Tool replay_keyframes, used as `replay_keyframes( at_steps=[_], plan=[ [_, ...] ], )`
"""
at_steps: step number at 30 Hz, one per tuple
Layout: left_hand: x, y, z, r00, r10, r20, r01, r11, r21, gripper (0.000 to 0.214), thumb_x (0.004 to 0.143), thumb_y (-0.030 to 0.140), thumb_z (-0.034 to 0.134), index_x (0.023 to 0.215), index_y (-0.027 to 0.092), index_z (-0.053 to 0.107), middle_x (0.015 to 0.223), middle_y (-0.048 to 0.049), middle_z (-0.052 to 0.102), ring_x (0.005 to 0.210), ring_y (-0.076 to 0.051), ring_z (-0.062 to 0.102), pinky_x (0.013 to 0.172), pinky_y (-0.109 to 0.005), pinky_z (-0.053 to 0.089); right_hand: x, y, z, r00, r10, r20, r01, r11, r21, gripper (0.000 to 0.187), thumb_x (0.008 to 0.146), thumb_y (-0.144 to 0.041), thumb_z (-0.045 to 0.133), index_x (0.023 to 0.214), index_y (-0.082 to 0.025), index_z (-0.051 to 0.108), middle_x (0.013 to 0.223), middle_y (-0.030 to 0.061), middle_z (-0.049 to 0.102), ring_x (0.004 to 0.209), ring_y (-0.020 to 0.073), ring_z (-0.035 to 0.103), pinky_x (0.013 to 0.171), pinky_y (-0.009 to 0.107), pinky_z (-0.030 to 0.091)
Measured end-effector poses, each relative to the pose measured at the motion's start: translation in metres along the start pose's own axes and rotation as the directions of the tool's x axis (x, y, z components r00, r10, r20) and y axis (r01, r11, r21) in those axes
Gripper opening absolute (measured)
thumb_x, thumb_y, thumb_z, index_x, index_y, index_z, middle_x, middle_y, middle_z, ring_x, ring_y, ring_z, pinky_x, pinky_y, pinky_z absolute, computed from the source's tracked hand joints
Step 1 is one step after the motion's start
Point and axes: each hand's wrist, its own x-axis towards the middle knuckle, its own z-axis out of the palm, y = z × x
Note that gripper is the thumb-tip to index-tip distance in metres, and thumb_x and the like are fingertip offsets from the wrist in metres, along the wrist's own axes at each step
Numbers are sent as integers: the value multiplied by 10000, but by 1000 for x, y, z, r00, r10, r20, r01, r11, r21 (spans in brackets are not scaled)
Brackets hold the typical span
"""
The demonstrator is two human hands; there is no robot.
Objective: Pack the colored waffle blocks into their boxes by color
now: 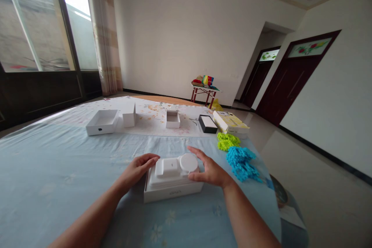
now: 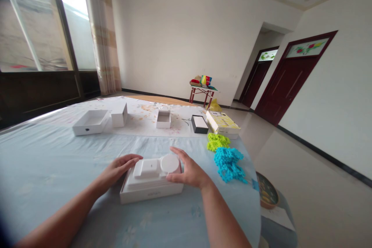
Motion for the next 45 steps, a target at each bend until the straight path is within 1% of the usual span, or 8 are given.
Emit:
replay_keyframes(
  at_steps=[3,7,15,20,24,32,39,45],
  plan=[
    [1,-1,-2,1000,-1,7,1,1000,5,309,668,465,596,807,217,717,753,-23,705,720,-204,594,653,-245,424,-5,13,-4,997,68,-40,-65,995,76,946,594,-400,740,1374,-268,220,1432,81,249,1314,236,217,1070,426,164],
    [4,-3,-3,999,-10,30,10,1000,10,318,669,478,590,807,219,716,756,-26,703,724,-212,596,657,-257,428,-9,22,0,988,146,51,-150,985,87,1096,489,-389,798,1383,-260,178,1438,96,220,1310,247,223,1070,423,170],
    [4,-3,-4,999,-6,33,5,1000,22,341,671,492,588,813,208,712,786,-29,711,750,-204,611,673,-250,441,-7,17,6,989,133,71,-141,981,132,990,453,-360,814,1314,-263,334,1363,75,322,1247,250,322,1015,370,301],
    [2,-3,-5,999,-43,7,43,999,-5,365,672,504,592,845,203,706,842,-28,715,826,-228,618,725,-258,450,-11,28,2,972,191,135,-212,962,170,1212,411,-346,833,1388,-305,118,1432,87,204,1270,267,280,1017,386,290],
    [6,-18,-8,995,-81,-58,69,979,-192,419,717,523,545,935,191,680,968,-52,698,969,-243,592,843,-293,428,-14,32,0,965,179,191,-212,963,167,1241,406,-316,838,1392,-315,85,1416,91,235,1216,262,364,1001,388,314],
    [18,-40,-10,976,-188,-107,95,816,-570,438,728,503,551,941,133,646,879,-71,696,818,-212,620,772,-332,459,-9,20,-1,953,272,136,-299,915,271,1173,392,-264,845,1368,-299,195,1283,102,390,1025,229,520,856,367,450],
    [26,-49,-10,952,-180,-248,-17,778,-628,430,736,500,534,951,138,625,892,-67,681,849,-212,608,748,-334,469,6,24,-4,945,327,-24,-300,891,342,1106,435,-251,825,1354,-288,211,1242,111,421,1018,228,524,806,370,483],
    [24,-53,-9,968,-122,-218,-17,838,-545,444,757,519,498,945,141,636,947,-80,673,871,-224,605,760,-339,469,23,60,-12,867,315,-385,-214,935,282,975,500,-256,774,1327,-262,258,1307,102,384,1108,237,469,869,376,444]
  ],
)
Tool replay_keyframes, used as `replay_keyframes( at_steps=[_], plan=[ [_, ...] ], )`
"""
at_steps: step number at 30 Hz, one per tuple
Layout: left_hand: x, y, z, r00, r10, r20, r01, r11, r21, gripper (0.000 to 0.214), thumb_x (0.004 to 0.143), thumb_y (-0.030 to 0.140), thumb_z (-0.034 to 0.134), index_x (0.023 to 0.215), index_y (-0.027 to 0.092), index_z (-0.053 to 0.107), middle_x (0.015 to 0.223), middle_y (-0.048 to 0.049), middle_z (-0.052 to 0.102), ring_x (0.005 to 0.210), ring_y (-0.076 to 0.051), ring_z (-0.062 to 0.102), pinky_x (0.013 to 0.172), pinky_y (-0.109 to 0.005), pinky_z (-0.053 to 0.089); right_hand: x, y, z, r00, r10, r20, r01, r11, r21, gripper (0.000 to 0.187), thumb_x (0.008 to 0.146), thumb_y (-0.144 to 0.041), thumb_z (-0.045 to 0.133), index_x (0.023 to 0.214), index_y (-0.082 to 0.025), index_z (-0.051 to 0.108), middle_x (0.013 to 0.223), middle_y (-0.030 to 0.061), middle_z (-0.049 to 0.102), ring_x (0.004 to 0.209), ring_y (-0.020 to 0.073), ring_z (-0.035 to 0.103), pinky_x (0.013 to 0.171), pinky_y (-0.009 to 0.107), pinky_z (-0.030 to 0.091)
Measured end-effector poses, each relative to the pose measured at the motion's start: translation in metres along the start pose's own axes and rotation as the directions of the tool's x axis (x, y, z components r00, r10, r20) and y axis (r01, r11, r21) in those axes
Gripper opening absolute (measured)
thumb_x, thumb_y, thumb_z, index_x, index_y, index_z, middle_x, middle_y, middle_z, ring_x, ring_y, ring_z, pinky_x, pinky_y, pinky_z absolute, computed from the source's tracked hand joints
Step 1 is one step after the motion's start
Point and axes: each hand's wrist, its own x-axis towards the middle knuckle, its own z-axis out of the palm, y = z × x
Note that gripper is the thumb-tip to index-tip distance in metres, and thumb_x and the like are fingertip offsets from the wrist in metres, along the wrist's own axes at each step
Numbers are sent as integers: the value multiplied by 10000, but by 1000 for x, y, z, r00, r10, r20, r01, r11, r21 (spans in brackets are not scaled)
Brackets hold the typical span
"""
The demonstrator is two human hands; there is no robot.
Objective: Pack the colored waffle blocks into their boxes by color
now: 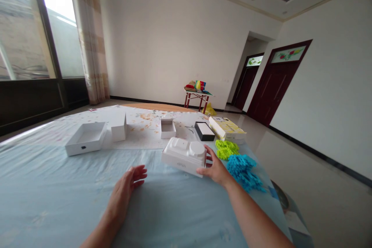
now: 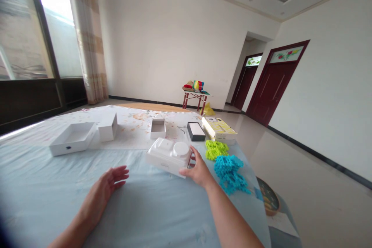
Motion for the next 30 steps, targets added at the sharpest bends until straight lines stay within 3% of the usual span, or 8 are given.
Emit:
replay_keyframes(
  at_steps=[3,7,12,17,22,27,30],
  plan=[
    [1,-2,-2,1000,5,11,-6,1000,30,454,762,529,483,947,144,640,979,-85,668,883,-235,605,766,-349,469,21,19,0,972,-34,-231,10,994,-105,958,518,-295,745,1337,-245,250,1310,108,394,1085,252,492,882,391,426],
    [3,-4,-3,1000,2,16,-3,999,46,467,758,542,478,936,144,645,983,-88,671,894,-254,606,794,-378,462,55,36,11,877,-68,-476,-52,970,-236,952,500,-328,731,1329,-196,283,1280,137,435,1128,290,461,909,393,393],
    [3,-5,-4,999,6,32,-8,996,85,486,752,562,465,922,150,656,1012,-87,670,926,-273,603,827,-402,452,94,34,33,782,26,-623,-300,892,-339,1006,484,-357,730,1331,-90,258,1264,230,423,1160,338,418,949,427,316],
    [2,-4,-3,999,16,45,-23,990,140,503,745,579,450,901,156,674,1022,-84,674,932,-270,603,831,-387,455,118,27,53,696,108,-710,-458,828,-323,917,563,-389,672,1323,-124,234,1301,256,350,1178,357,379,920,492,289],
    [-1,-2,-2,998,28,51,-37,985,169,488,757,567,439,890,165,683,1020,-81,674,930,-266,602,834,-384,453,127,31,61,701,206,-683,-489,836,-250,1007,574,-431,647,1357,-160,74,1354,319,175,1189,416,328,848,605,274],
    [-5,0,1,999,23,40,-31,979,202,495,765,572,417,867,169,686,978,-79,681,929,-267,597,842,-387,440,123,39,54,763,163,-626,-425,856,-296,1052,557,-393,663,1365,-154,33,1349,317,190,1189,412,330,859,609,263],
    [-7,3,5,999,25,35,-33,970,240,490,766,566,413,856,170,688,941,-76,686,921,-264,595,846,-381,428,123,39,52,764,145,-629,-430,841,-328,1034,570,-391,658,1367,-150,45,1334,308,235,1189,407,336,861,593,276]
  ],
)
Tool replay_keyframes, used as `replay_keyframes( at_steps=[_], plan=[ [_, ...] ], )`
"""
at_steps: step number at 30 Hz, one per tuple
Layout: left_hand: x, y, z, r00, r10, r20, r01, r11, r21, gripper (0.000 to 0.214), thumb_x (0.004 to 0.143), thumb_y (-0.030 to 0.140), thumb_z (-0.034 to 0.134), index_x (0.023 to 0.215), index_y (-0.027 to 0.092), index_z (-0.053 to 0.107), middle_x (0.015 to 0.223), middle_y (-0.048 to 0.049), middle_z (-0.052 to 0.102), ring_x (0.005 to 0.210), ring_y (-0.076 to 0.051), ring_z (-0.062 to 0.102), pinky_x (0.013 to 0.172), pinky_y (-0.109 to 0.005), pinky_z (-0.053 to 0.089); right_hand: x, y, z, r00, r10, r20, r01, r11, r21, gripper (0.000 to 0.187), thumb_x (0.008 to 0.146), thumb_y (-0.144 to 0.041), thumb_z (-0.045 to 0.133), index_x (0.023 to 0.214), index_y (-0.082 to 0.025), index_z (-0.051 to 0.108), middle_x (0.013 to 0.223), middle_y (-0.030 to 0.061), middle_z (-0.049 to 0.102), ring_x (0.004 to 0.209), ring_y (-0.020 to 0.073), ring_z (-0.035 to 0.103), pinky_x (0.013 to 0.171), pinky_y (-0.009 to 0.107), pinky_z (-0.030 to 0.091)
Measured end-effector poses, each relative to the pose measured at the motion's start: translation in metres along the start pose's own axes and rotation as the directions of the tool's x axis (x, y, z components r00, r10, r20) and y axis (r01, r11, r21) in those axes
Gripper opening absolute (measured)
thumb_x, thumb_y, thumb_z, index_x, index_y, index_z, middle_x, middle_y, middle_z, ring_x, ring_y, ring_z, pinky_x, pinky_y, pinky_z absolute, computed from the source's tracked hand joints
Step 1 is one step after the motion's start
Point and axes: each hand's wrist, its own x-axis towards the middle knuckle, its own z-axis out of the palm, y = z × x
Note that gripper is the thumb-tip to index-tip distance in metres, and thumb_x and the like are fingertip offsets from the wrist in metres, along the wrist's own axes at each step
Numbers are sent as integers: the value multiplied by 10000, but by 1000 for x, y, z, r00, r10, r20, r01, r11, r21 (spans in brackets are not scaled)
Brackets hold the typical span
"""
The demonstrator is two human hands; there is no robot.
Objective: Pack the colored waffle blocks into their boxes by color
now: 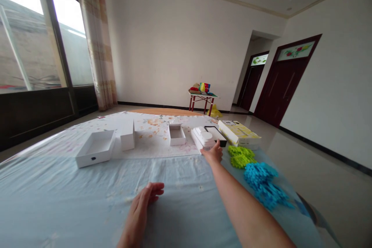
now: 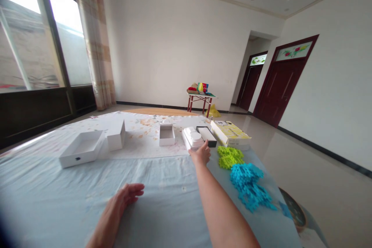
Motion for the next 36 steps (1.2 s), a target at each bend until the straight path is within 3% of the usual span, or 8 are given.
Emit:
replay_keyframes(
  at_steps=[7,12,15,18,24,29,34,36],
  plan=[
    [-3,9,4,1000,4,-13,-4,1000,13,497,748,564,417,817,156,692,903,-80,692,871,-254,612,799,-359,452,-5,-12,5,996,38,-75,-44,996,-78,996,598,-441,630,1364,-94,95,1285,297,315,1157,421,341,832,561,327],
    [-7,13,6,1000,1,-27,0,1000,31,482,750,553,418,807,165,697,854,-72,697,854,-251,615,791,-347,449,-25,-24,13,929,-306,-206,299,952,-66,685,759,-322,460,1346,-95,189,1314,222,319,1212,354,274,935,512,265],
    [-8,14,8,1000,7,-24,-6,999,47,471,766,537,401,802,173,697,845,-69,697,861,-255,612,797,-349,441,-33,-44,28,826,-559,-68,554,829,-79,531,758,-206,425,1277,-127,346,1287,155,381,1205,278,299,977,429,255],
    [-8,15,9,999,15,-41,-13,998,54,461,762,534,408,787,179,700,832,-64,699,847,-254,613,784,-344,445,-36,-65,50,730,-659,179,681,722,-121,464,756,-155,421,1218,-183,449,1279,105,416,1175,241,332,961,379,281],
    [-8,15,9,998,36,-58,-31,996,80,466,762,545,405,762,188,704,772,-60,699,794,-240,615,756,-333,451,-34,-78,76,713,-571,406,692,667,-277,480,735,-114,476,1193,-256,484,1272,71,462,1190,271,301,921,427,257],
    [-8,12,8,997,45,-66,-41,997,65,477,767,549,401,762,180,704,784,-71,696,798,-245,615,751,-345,452,-38,-83,59,660,-602,448,739,627,-246,236,767,-156,473,928,-227,630,984,81,611,1043,254,424,886,410,260],
    [-4,7,5,989,57,-133,-57,998,2,501,748,578,415,774,168,701,774,-80,690,764,-245,617,693,-347,471,-74,-86,9,483,-677,555,844,529,-89,139,727,-206,541,786,-254,658,799,-5,653,888,180,515,834,323,317],
    [-2,5,3,985,64,-161,-67,998,-17,489,752,574,417,788,172,693,791,-76,685,776,-244,612,677,-342,475,-88,-90,-12,263,-748,609,879,447,169,101,720,-240,570,754,-248,665,726,-23,657,805,161,549,849,317,325]
  ],
)
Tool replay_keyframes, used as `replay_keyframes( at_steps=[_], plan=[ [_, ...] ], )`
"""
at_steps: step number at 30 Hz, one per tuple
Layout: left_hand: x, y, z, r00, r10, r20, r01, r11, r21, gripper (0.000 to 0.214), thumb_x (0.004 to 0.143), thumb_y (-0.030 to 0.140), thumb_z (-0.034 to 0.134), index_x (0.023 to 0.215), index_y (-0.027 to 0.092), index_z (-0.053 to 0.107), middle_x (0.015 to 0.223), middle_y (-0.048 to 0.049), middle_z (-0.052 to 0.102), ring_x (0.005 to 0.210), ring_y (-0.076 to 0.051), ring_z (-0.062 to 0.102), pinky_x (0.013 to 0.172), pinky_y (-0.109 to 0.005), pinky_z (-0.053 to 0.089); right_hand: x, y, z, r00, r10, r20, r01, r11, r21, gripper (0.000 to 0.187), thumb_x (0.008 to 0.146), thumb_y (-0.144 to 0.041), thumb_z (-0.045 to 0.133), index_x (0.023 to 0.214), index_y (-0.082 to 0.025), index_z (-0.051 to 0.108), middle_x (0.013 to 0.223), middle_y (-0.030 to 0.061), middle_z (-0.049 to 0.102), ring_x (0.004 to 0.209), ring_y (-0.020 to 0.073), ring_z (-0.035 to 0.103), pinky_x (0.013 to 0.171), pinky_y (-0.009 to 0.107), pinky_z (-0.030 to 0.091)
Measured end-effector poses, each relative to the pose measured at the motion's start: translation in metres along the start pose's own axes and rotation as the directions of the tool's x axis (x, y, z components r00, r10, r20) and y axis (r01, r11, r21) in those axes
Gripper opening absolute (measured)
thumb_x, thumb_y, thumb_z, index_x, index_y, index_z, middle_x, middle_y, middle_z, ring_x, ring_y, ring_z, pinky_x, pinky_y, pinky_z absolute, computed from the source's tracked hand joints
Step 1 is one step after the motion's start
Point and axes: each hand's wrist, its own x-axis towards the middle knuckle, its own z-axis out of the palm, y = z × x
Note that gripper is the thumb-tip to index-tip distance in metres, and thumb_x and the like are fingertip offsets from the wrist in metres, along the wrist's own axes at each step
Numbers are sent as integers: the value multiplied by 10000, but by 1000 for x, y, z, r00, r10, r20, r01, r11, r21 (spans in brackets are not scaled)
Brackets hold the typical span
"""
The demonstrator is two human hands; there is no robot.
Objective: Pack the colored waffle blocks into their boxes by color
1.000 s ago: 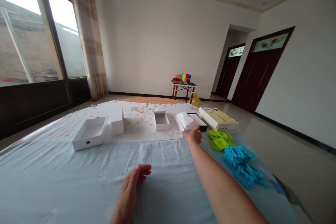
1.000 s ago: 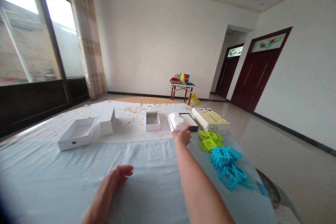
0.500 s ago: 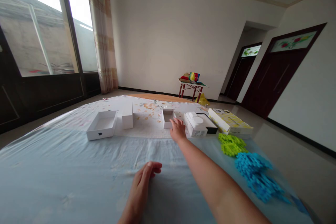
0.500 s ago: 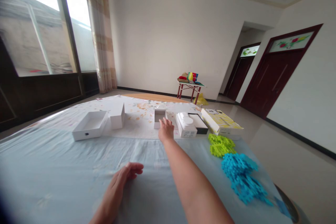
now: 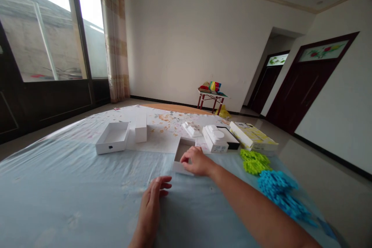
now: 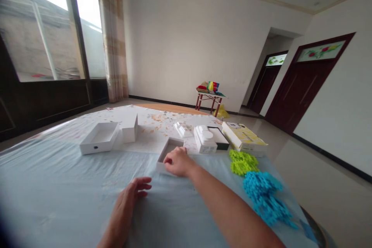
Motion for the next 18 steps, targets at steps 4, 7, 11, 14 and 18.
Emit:
replay_keyframes(
  at_steps=[4,7,11,14,18],
  plan=[
    [0,-2,-2,998,61,-35,-58,996,65,451,782,545,391,819,198,678,816,-57,662,796,-243,591,666,-333,474,3,-2,-14,991,20,-134,-3,992,128,173,789,-309,512,774,-236,669,787,-16,672,811,150,573,875,291,350],
    [-2,0,-1,984,175,-42,-165,969,186,386,810,480,389,858,218,668,915,-64,632,890,-253,560,758,-359,453,26,28,-7,916,326,-232,-332,943,13,220,800,-268,481,944,-239,644,974,-6,654,1004,160,516,898,258,354],
    [-4,-3,4,955,292,53,-292,892,346,312,809,413,437,979,269,656,1109,-73,570,1097,-284,449,970,-470,303,53,76,17,860,463,-215,-482,875,-40,338,774,-213,487,1096,-182,584,1156,75,571,1139,231,427,933,338,335],
    [-6,-9,8,955,262,139,-296,852,432,297,791,405,481,1028,322,640,1229,-57,500,1175,-298,368,990,-518,265,68,101,36,865,484,-133,-496,864,-81,368,797,-234,468,1152,-186,553,1220,77,531,1187,234,390,964,352,308],
    [-7,-15,10,957,222,187,-287,820,495,240,789,401,489,933,311,658,1217,-65,493,1169,-300,366,970,-521,292,85,123,53,889,457,20,-451,884,-124,366,845,-299,424,1182,-201,530,1262,65,505,1203,196,389,996,337,277]
  ],
)
